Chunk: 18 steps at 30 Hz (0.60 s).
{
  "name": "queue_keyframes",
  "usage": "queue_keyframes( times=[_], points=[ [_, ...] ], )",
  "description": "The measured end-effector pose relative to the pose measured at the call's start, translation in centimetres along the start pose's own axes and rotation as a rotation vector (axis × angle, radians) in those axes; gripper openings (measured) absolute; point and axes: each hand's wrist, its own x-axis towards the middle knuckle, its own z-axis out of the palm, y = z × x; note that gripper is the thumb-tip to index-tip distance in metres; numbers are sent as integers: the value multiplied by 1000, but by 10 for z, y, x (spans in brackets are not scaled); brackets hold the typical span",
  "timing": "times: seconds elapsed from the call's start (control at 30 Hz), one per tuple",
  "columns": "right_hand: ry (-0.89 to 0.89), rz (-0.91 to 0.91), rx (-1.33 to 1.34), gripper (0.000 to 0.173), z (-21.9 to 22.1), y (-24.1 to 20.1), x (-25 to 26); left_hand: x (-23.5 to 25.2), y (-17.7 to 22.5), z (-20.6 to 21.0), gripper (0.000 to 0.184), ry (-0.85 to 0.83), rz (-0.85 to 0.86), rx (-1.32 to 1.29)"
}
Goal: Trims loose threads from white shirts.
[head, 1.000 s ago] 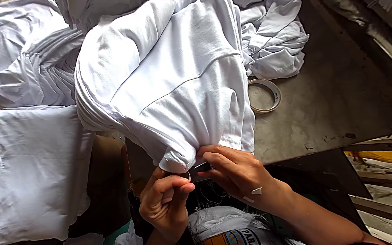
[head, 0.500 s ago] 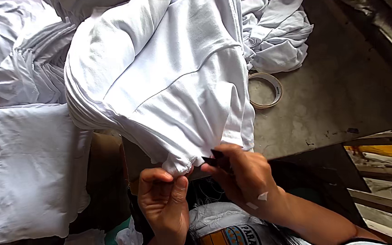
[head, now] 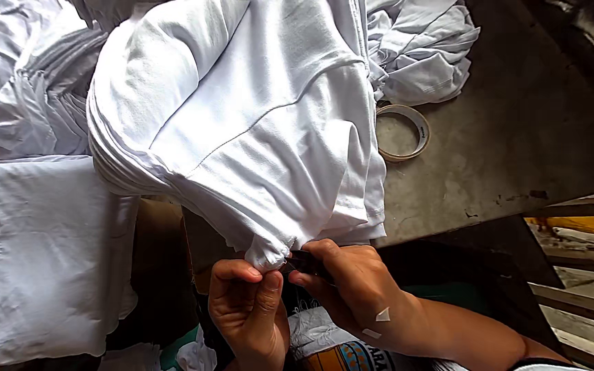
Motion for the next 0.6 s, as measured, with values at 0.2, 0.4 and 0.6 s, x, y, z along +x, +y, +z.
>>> queue_keyframes(
  times=[0.2, 0.4, 0.6],
  points=[
    [-3, 24, 35, 33, -2, 2, -2, -1, -1, 0, 19, -3, 13, 9],
    [3, 28, 16, 35, -4, 2, -4, -1, -1, 0, 19, -12, 62, 76],
    [4, 17, 13, 34, -4, 1, -3, -1, -3, 0, 18, -17, 96, 139]
  ],
)
